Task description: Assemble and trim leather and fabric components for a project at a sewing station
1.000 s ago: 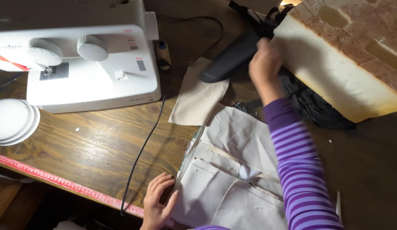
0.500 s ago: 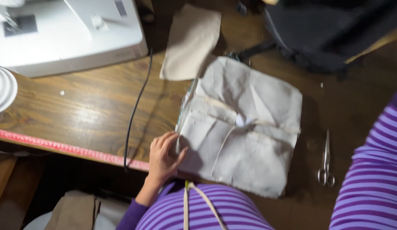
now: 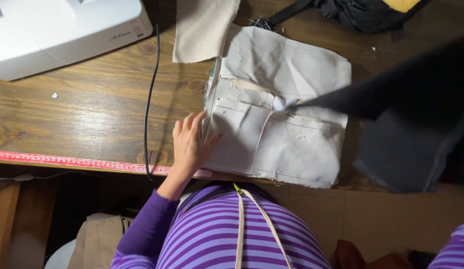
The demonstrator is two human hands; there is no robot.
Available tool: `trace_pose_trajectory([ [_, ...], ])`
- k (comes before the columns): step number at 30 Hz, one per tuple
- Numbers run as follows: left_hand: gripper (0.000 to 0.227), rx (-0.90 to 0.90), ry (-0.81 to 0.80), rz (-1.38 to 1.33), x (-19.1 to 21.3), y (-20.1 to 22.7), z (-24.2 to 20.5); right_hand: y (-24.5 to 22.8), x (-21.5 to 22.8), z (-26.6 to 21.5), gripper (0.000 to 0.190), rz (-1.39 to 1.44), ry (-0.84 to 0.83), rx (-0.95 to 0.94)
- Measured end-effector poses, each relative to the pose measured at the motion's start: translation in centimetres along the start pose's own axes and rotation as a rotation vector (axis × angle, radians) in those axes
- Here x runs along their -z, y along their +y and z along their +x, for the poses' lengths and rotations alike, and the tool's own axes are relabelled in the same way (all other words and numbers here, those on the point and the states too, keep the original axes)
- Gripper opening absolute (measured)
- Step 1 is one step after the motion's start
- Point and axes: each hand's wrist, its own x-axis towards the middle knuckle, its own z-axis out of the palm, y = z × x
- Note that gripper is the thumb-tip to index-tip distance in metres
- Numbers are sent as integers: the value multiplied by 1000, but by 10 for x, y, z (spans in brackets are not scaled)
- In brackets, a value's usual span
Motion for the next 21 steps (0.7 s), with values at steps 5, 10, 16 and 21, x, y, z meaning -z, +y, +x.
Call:
trace_pose_trajectory([
  [5, 108, -132, -62, 169, -25, 11, 37, -61, -10, -68, 33, -16, -57, 12],
  [10, 40, -171, -95, -101, -23, 15, 43, -126, -46, -110, 71, -133, -235, -506],
  [16, 23, -469, -621, -775, 67, 40, 23, -71, -30, -112, 17, 100, 51, -72],
  [21, 22, -452, -844, -529, 71, 78, 24, -97, -7, -106, 15, 73, 11, 38],
])
